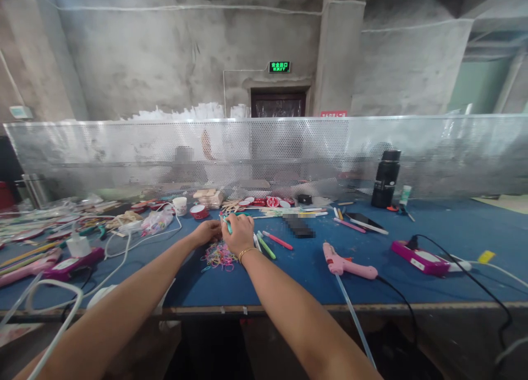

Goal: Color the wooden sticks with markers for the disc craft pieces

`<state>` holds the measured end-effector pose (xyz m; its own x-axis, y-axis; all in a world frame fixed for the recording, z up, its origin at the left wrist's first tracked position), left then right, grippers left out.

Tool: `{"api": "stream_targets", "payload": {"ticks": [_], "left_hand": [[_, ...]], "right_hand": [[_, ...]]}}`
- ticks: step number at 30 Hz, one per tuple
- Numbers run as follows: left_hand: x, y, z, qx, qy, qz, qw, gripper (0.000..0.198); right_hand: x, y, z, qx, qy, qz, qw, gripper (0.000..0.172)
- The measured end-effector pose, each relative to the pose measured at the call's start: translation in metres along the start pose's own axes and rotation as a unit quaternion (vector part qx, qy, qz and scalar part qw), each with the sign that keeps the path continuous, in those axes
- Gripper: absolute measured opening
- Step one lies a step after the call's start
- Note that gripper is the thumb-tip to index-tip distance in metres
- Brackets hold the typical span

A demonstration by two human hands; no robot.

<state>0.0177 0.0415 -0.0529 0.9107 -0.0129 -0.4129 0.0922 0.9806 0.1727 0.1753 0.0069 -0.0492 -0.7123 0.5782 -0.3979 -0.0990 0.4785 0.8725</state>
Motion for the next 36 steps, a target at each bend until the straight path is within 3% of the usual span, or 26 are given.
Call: {"api": "stream_targets", "payload": {"ticks": [21, 36], "left_hand": [[-0.0009, 0.0007, -0.001, 0.004, 0.001, 0.001, 1.0, 0.034], [-0.0011, 0.0019, -0.0044, -0.007, 0.014, 0.002, 1.0, 0.034]], "right_hand": [[0.0046, 0.0007, -0.0022, -0.035, 0.028, 0.003, 0.999, 0.011], [0.0031, 0.0004, 0.001, -0.015, 0.002, 0.005, 1.0, 0.014]]}}
Point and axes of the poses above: each hand's wrist, its own y-axis towards the middle knuckle, its own x-axis out of the palm, z = x × y, the point moved 2 cm from there along y, towards the middle knuckle, and after that the axes turned 3 degrees about z, right-handed, at the moved point
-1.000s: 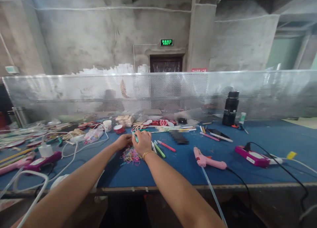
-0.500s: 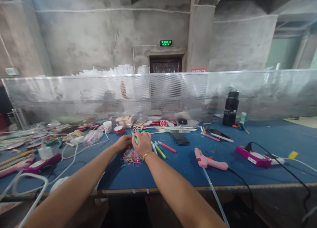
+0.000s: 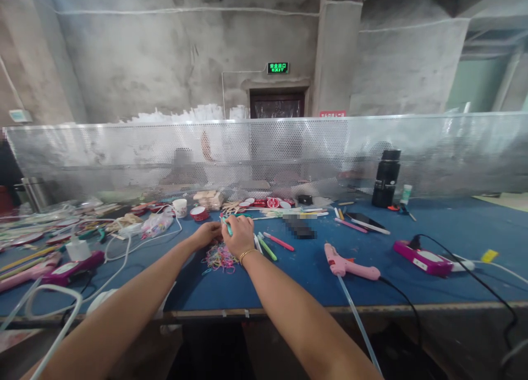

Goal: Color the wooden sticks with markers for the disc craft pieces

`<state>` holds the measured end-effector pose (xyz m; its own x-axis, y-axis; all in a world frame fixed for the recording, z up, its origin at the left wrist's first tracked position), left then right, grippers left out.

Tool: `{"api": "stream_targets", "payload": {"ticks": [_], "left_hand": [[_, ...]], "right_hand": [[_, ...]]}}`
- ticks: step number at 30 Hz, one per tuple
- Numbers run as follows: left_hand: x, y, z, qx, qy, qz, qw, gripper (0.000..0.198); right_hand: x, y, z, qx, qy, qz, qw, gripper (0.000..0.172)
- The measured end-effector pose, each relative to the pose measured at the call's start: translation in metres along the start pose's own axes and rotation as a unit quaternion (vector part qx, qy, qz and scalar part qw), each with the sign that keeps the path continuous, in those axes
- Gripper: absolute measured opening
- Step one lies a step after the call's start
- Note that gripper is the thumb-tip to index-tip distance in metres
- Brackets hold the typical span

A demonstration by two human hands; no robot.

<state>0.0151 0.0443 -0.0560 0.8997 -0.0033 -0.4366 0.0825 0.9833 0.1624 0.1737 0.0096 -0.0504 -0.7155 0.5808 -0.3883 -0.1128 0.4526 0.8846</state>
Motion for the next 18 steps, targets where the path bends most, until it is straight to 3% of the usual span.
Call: {"api": "stream_targets", "payload": {"ticks": [18], "left_hand": [[0.0, 0.001, 0.0008, 0.009, 0.004, -0.006, 1.0, 0.038]], "right_hand": [[-0.0041, 0.0017, -0.0044, -0.013, 0.005, -0.015, 1.0, 0.014]]}}
Point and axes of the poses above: each hand's wrist, its own y-axis towards the middle knuckle, its own x-axis out of the palm, z = x × y, the point moved 2 cm from there along y, towards the middle knuckle, and after that the axes turned 3 degrees about z, right-handed, at the moved point
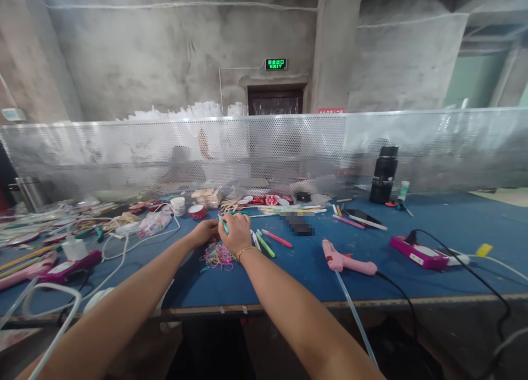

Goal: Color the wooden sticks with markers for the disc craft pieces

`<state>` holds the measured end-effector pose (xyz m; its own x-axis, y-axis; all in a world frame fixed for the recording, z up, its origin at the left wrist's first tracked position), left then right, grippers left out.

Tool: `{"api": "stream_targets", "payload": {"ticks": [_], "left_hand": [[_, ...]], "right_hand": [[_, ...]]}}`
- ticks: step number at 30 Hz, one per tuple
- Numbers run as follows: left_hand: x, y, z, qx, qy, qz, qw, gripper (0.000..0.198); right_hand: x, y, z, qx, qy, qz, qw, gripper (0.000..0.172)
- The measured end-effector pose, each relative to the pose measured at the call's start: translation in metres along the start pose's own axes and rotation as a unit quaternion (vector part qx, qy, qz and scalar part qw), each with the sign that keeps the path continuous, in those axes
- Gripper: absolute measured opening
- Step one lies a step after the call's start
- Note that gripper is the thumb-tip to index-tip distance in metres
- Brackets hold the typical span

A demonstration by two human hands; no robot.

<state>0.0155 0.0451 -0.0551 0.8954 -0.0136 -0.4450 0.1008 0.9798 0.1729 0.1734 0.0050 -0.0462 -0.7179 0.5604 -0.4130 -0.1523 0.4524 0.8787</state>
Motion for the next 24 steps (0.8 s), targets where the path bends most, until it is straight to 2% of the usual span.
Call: {"api": "stream_targets", "payload": {"ticks": [7, 13, 20, 24], "left_hand": [[-0.0005, -0.0002, 0.0004, -0.007, 0.006, 0.007, 1.0, 0.032], [-0.0002, -0.0012, 0.0007, -0.01, -0.003, 0.006, 1.0, 0.032], [-0.0026, 0.0039, -0.0068, -0.003, 0.0, 0.005, 1.0, 0.031], [-0.0021, 0.0032, -0.0058, -0.003, -0.003, 0.004, 1.0, 0.032]], "right_hand": [[0.0003, 0.0005, 0.0036, 0.026, -0.004, 0.01, 1.0, 0.012], [0.002, 0.0006, 0.001, -0.005, 0.018, 0.008, 1.0, 0.013], [0.0034, 0.0003, 0.004, 0.018, -0.006, 0.016, 1.0, 0.013], [0.0012, 0.0002, 0.0008, 0.005, 0.002, 0.01, 1.0, 0.013]]}}
Point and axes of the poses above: each hand's wrist, its own y-axis towards the middle knuckle, its own x-axis out of the palm, z = x × y, the point moved 2 cm from there along y, towards the middle knuckle, and after that the axes turned 3 degrees about z, right-handed, at the moved point
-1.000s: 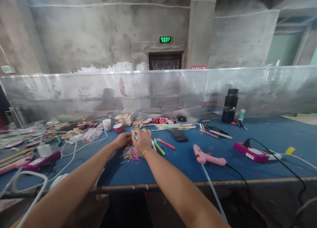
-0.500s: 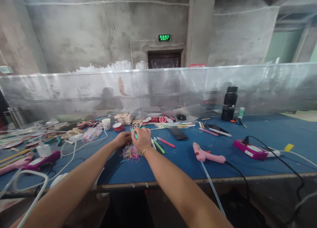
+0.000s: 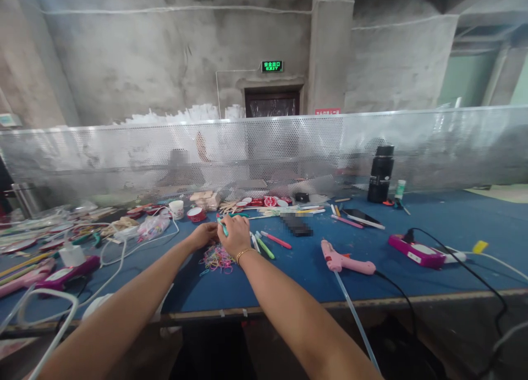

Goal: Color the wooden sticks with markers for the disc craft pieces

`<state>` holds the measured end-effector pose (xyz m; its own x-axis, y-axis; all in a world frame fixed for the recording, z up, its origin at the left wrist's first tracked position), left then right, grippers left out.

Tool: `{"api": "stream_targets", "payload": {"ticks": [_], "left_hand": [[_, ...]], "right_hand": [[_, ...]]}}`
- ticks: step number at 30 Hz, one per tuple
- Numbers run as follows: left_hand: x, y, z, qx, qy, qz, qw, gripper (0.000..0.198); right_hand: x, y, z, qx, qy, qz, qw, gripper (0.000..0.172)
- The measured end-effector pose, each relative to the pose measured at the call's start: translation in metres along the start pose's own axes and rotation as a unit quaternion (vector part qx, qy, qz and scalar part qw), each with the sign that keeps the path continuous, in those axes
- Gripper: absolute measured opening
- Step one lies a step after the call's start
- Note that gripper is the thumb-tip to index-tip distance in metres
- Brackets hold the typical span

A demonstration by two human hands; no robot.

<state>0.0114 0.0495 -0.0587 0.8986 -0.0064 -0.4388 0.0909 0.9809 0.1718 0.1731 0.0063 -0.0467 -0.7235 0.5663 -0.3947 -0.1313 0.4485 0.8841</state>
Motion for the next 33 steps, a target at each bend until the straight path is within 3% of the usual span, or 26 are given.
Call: {"api": "stream_targets", "payload": {"ticks": [6, 14, 22, 33], "left_hand": [[0.0, -0.001, 0.002, 0.002, 0.003, 0.002, 1.0, 0.028], [-0.001, 0.003, -0.004, -0.006, 0.006, -0.004, 1.0, 0.029], [0.001, -0.002, 0.006, -0.014, 0.002, -0.003, 1.0, 0.031], [-0.001, -0.004, 0.005, 0.01, 0.006, -0.001, 1.0, 0.029]], "right_hand": [[-0.002, 0.001, -0.004, -0.016, 0.004, -0.006, 1.0, 0.012], [-0.001, 0.0, 0.002, 0.013, -0.016, 0.003, 1.0, 0.012], [-0.004, 0.001, -0.002, -0.001, 0.003, -0.004, 1.0, 0.011], [-0.002, 0.001, -0.003, -0.003, 0.016, 0.007, 1.0, 0.01]]}}
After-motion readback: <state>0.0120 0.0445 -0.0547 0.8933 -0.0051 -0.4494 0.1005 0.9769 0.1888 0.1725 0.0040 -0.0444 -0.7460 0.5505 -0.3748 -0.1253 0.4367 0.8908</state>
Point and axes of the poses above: each hand's wrist, its own y-axis towards the middle knuckle, its own x-axis out of the palm, z = x × y, the point moved 2 cm from there along y, towards the middle knuckle, and after that the axes turned 3 degrees about z, right-handed, at the moved point
